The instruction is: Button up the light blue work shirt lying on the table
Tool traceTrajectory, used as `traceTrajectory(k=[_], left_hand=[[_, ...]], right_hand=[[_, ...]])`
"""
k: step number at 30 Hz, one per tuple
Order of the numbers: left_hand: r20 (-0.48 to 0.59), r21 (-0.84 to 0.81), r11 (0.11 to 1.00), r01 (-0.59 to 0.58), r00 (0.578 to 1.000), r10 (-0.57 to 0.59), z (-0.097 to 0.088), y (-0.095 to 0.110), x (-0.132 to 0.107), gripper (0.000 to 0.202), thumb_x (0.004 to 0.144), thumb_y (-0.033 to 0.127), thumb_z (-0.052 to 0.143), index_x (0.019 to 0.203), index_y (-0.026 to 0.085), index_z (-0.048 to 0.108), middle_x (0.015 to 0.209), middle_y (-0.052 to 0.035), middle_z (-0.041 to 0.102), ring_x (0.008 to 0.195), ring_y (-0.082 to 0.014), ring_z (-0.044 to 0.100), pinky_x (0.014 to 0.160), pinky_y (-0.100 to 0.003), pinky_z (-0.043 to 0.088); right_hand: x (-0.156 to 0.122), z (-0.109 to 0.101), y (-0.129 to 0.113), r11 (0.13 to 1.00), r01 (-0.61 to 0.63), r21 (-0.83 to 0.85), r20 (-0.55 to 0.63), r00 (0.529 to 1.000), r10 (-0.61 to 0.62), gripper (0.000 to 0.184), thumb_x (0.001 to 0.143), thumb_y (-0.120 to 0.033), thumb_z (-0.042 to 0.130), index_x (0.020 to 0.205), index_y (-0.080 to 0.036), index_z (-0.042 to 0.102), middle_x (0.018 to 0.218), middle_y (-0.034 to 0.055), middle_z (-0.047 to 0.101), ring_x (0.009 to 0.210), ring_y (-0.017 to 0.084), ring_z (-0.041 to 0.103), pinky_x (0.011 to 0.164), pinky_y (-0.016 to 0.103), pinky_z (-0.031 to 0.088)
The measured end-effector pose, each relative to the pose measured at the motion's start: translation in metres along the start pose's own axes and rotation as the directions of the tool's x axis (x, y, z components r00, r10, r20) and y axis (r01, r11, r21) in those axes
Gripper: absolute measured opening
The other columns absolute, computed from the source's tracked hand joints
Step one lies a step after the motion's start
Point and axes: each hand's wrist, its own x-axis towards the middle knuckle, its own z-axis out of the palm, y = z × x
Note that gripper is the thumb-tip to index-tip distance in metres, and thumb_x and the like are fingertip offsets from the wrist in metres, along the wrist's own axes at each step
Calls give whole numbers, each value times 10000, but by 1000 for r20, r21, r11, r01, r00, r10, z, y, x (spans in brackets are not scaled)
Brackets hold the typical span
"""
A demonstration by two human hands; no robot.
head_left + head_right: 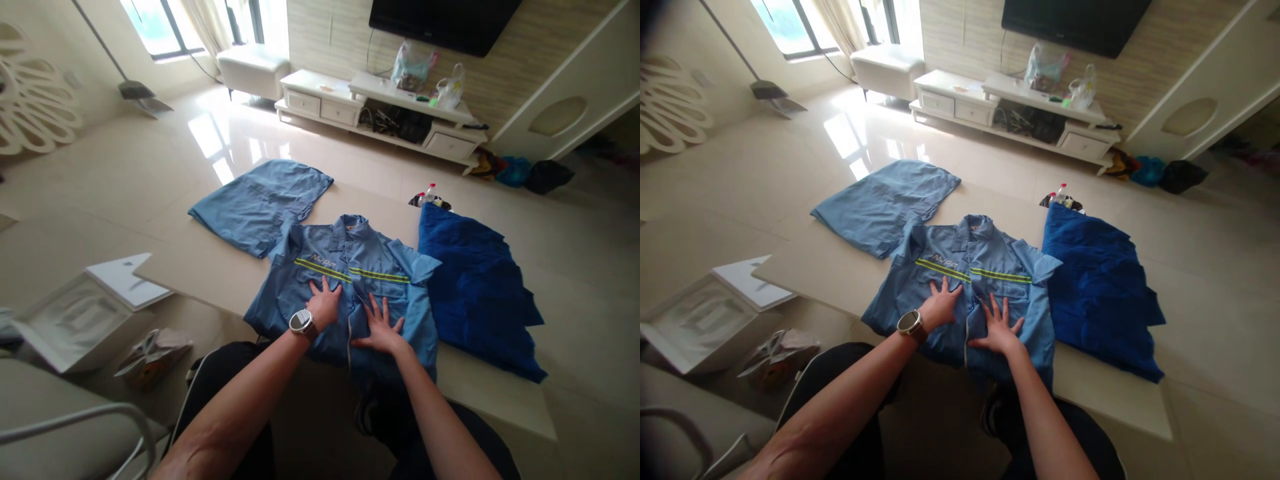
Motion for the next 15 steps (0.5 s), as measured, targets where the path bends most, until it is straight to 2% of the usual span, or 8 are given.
traceTrajectory(k=[4, 9, 15], left_hand=[[-30, -54, 998, -37, 999, 36, -4, -3, 0, 938, 785, 279, 796, 1600, 294, 331, 1739, -221, 51, 1544, -586, 95, 1045, -765, 440], [-38, -116, 992, -58, 998, 54, -18, -3, -11, 876, 818, 399, 769, 1591, 335, 363, 1751, -167, 52, 1537, -602, 67, 1046, -784, 425], [-24, -142, 988, -69, 998, 66, -36, -5, -25, 860, 849, 405, 742, 1607, 274, 357, 1736, -219, 91, 1523, -620, 89, 1037, -794, 420]], right_hand=[[21, -6, 1, 999, -29, -29, -35, 999, 28, 1202, 760, -736, 692, 1653, -444, -58, 1698, -26, -289, 1500, 394, -393, 1088, 874, 35], [49, -33, -2, 997, -50, -60, -32, 998, 48, 1223, 750, -778, 661, 1679, -351, -9, 1694, 4, -302, 1488, 419, -401, 1097, 866, 71], [78, -62, 2, 994, -79, -74, -74, 995, 73, 1284, 711, -820, 676, 1683, -326, -2, 1716, 35, -250, 1537, 405, -315, 1151, 817, 131]])
